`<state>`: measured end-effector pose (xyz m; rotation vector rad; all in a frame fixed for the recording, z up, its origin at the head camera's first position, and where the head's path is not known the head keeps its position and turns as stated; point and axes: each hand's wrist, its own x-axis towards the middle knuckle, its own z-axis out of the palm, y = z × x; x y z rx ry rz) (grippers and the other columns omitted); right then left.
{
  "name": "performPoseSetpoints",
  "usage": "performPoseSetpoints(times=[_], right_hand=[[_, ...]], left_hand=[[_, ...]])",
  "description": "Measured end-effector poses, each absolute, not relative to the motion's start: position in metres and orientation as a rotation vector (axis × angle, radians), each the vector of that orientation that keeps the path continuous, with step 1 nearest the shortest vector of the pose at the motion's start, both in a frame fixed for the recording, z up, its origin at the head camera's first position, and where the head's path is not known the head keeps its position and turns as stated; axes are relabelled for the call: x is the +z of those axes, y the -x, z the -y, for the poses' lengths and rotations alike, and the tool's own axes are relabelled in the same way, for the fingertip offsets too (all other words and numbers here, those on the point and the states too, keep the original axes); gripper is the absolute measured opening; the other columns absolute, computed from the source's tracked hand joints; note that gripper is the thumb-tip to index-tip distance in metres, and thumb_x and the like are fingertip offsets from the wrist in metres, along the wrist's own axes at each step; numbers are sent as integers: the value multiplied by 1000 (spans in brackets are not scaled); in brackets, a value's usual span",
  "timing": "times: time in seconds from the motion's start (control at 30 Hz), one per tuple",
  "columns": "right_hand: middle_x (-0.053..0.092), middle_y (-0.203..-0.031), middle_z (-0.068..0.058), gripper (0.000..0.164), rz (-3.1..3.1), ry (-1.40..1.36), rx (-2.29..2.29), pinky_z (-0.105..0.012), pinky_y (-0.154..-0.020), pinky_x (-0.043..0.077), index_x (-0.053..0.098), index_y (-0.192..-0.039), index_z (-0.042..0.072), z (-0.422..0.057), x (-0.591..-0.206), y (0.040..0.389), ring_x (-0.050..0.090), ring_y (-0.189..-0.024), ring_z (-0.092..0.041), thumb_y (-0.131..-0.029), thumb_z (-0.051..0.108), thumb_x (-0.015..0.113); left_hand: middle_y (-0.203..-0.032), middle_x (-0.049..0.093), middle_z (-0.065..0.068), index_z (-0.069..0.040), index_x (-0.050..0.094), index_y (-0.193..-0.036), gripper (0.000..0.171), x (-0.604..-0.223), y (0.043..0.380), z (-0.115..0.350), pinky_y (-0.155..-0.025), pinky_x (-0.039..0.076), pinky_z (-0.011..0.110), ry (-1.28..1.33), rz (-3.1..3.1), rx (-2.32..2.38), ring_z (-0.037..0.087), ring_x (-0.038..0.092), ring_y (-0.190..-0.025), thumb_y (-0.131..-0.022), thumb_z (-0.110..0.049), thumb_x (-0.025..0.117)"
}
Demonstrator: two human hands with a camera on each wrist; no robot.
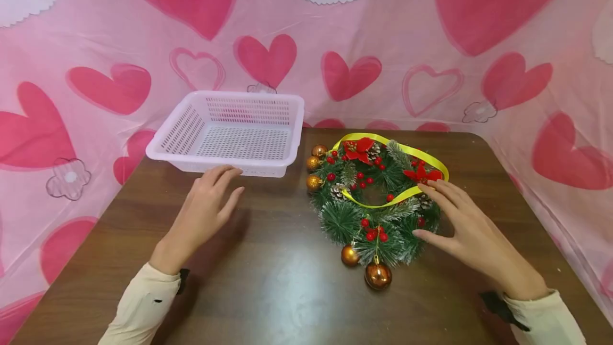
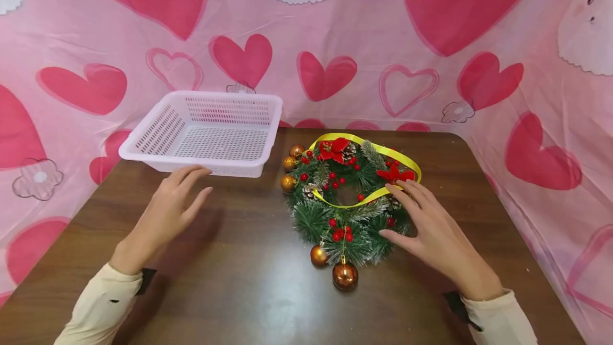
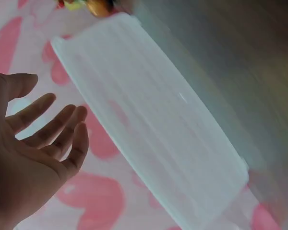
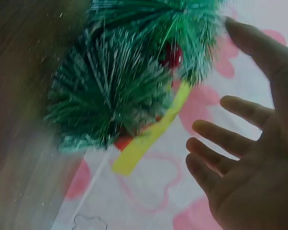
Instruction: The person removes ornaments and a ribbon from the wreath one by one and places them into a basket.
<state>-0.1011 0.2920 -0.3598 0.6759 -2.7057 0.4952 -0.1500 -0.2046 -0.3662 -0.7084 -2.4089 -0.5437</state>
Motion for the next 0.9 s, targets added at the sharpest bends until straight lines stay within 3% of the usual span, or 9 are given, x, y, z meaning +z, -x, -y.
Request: performPoseSetpoints(times=[0.17,0.47,0.6,0.77,0.9], right_hand=[[45,-146,-19,88,2734,-831,377,-66,-94,42,48,-146,12,-282,-363,108,38,-136,-40,-70,31,90],[60,-129,-15,74,2771,-886,409,-66,-97,40,56,-137,7,-275,-371,113,52,-122,-38,-74,27,88],[61,-129,-15,68,2782,-879,461,-66,-98,41,58,-135,5,-275,-373,114,52,-124,-39,-76,25,87],[61,-130,-16,65,2750,-885,514,-62,-95,44,59,-134,3,-276,-378,114,51,-125,-38,-78,21,85],[60,-133,-16,64,2742,-845,553,-66,-99,39,58,-137,6,-276,-384,111,48,-128,-38,-80,21,84]], left_hand=[[-121,62,14,-2,63,-122,34,-365,148,183,-92,48,52,810,2474,-589,33,58,-114,-92,-15,70],[-115,65,7,-5,65,-121,31,-372,135,133,-87,54,43,1037,2564,-568,25,64,-103,-95,-21,67],[-114,66,9,-3,66,-120,33,-376,126,109,-87,54,41,1176,2553,-524,25,65,-101,-94,-22,69],[-112,67,4,-8,67,-116,27,-380,119,82,-86,55,37,1343,2535,-579,18,65,-100,-94,-23,69],[-110,66,2,-10,67,-115,24,-383,116,65,-85,54,32,1416,2542,-583,14,64,-98,-96,-24,66]])
